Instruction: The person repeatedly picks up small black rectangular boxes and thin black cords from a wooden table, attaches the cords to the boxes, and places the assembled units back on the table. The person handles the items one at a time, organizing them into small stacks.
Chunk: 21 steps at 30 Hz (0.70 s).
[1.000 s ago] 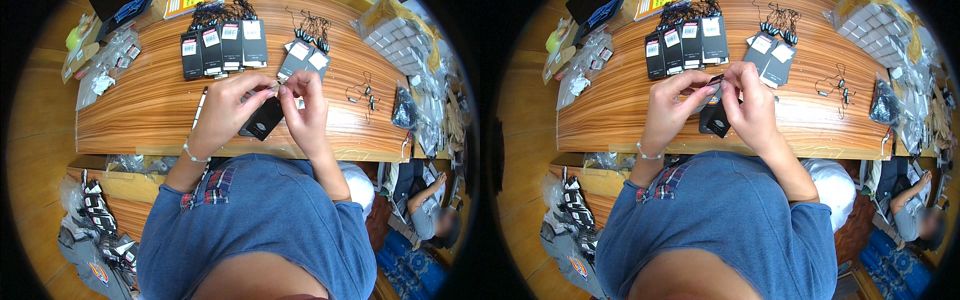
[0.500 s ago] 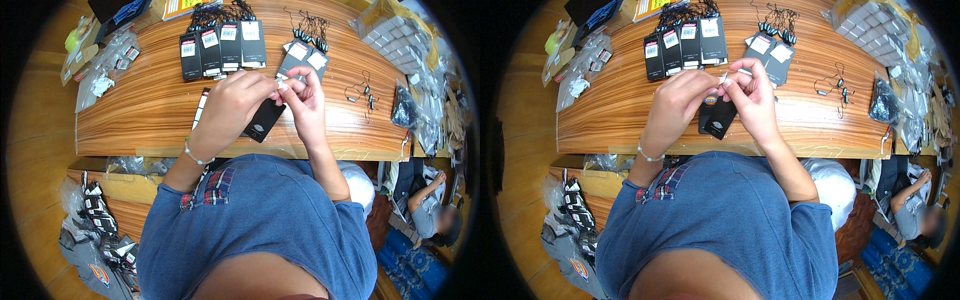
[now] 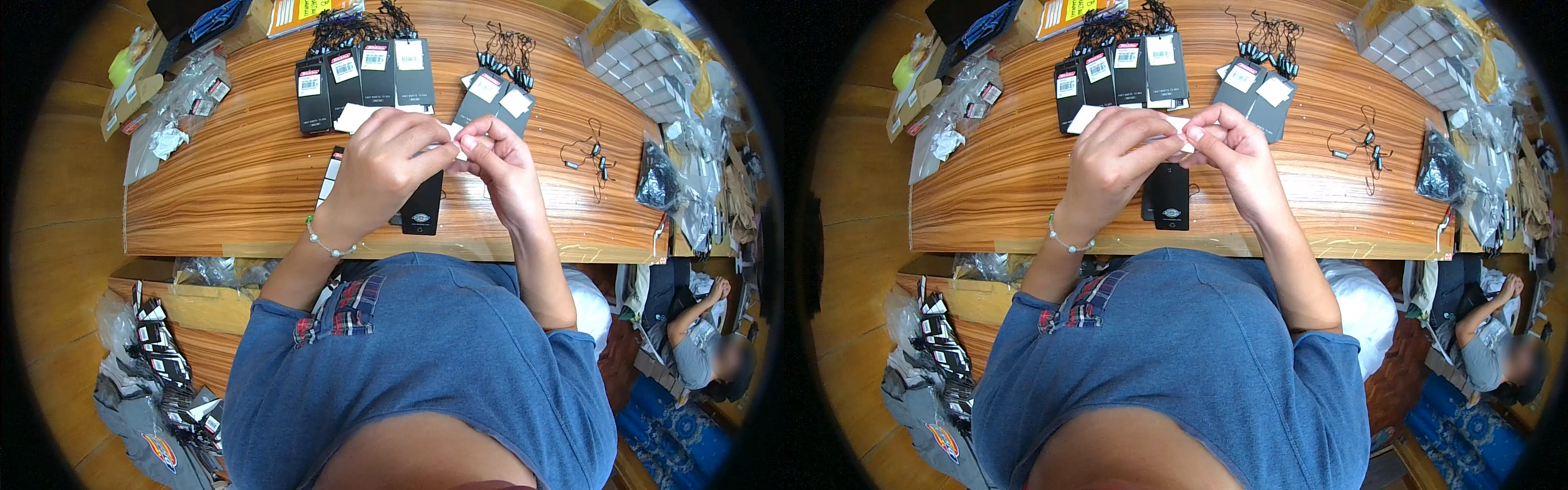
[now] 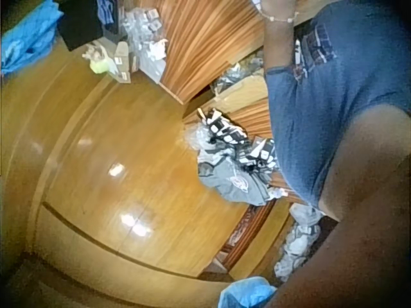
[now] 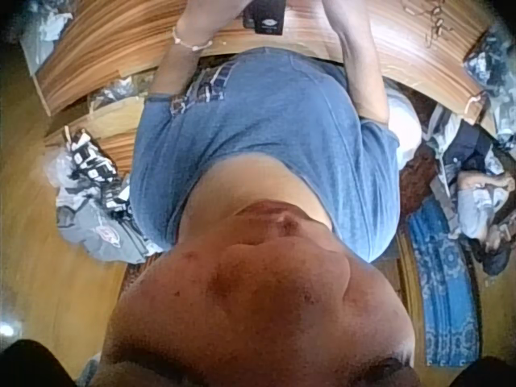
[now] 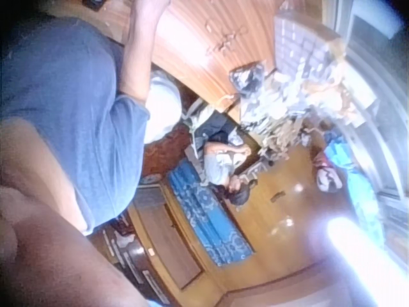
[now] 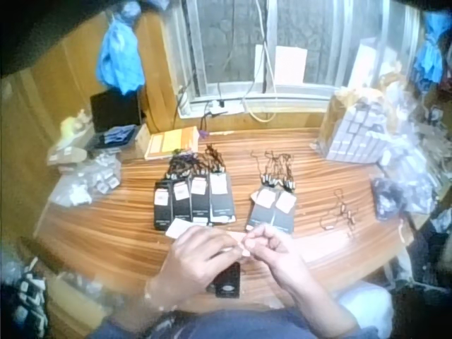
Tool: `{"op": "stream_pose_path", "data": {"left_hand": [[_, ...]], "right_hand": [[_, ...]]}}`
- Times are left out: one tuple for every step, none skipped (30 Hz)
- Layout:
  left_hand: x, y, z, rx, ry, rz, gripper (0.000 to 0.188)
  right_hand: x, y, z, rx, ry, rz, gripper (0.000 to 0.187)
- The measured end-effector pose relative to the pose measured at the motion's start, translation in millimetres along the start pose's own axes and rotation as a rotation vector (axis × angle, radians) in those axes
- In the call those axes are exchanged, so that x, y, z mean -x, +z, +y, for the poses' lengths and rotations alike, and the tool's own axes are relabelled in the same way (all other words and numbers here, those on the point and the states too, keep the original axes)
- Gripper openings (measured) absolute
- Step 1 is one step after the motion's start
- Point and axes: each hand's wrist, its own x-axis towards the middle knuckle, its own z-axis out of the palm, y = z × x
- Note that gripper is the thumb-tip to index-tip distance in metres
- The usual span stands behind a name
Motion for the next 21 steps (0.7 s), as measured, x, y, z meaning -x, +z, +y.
{"op": "stream_pose_path", "data": {"left_hand": [[1,2,-1,0.015,0.004,0.015,0.012],[1,1,0,0.003,0.009,0.005,0.012],[0,-1,2,-0.009,0.013,-0.005,0.012],[1,-3,4,-0.021,0.018,-0.016,0.012],[2,-5,5,-0.028,0.018,-0.01,0.012],[4,-6,6,-0.033,0.018,-0.004,0.012],[5,-9,7,-0.04,0.017,0.002,0.012],[8,-10,6,-0.012,0.001,0.015,0.012],[11,-9,4,0.011,-0.004,0.031,0.013],[13,-6,1,0.035,-0.009,0.048,0.013],[14,-5,0,0.06,-0.015,0.064,0.014],[14,-8,1,0.083,-0.039,0.016,0.015],[16,-6,1,0.097,-0.072,0.018,0.015],[18,-1,0,0.111,-0.105,0.02,0.015],[19,3,0,0.124,-0.138,0.023,0.014],[19,5,0,0.154,-0.171,0.006,0.015],[19,7,0,0.185,-0.204,-0.01,0.017],[18,9,0,0.215,-0.236,-0.027,0.02],[16,9,1,0.267,-0.269,-0.022,0.024],[14,8,3,0.32,-0.302,-0.017,0.029],[12,8,4,0.374,-0.335,-0.013,0.035]], "right_hand": [[0,-1,3,0.004,-0.01,0.021,0.011],[1,-2,5,0.007,-0.02,0.041,0.011],[0,-2,5,-0.004,-0.044,0.121,0.011],[-1,-1,5,-0.017,-0.068,0.2,0.01],[-3,-1,5,-0.03,-0.092,0.279,0.01],[-5,-4,2,-0.049,-0.131,0.34,0.011],[-7,-10,-1,-0.13,-0.174,0.317,0.011],[-9,-14,-3,-0.197,-0.226,0.295,0.011],[-11,-17,-6,-0.264,-0.278,0.273,0.011],[-11,-20,-9,-0.307,-0.29,0.265,0.01],[-12,-21,-10,-0.354,-0.323,0.176,0.01],[-12,-22,-9,-0.4,-0.356,0.086,0.011],[-13,-23,-9,-0.446,-0.388,-0.004,0.011],[-14,-23,-9,-0.458,-0.382,-0.116,0.011],[-14,-21,-8,-0.48,-0.366,-0.226,0.011],[-14,-18,-9,-0.55,-0.293,-0.303,0.011],[-13,-13,-9,-0.62,-0.219,-0.38,0.011],[-14,-10,-8,-0.657,-0.18,-0.389,0.011],[-15,-7,-8,-0.659,-0.162,-0.342,0.011],[-14,-5,-7,-0.661,-0.145,-0.296,0.011],[-14,-4,-7,-0.662,-0.128,-0.249,0.011]]}}
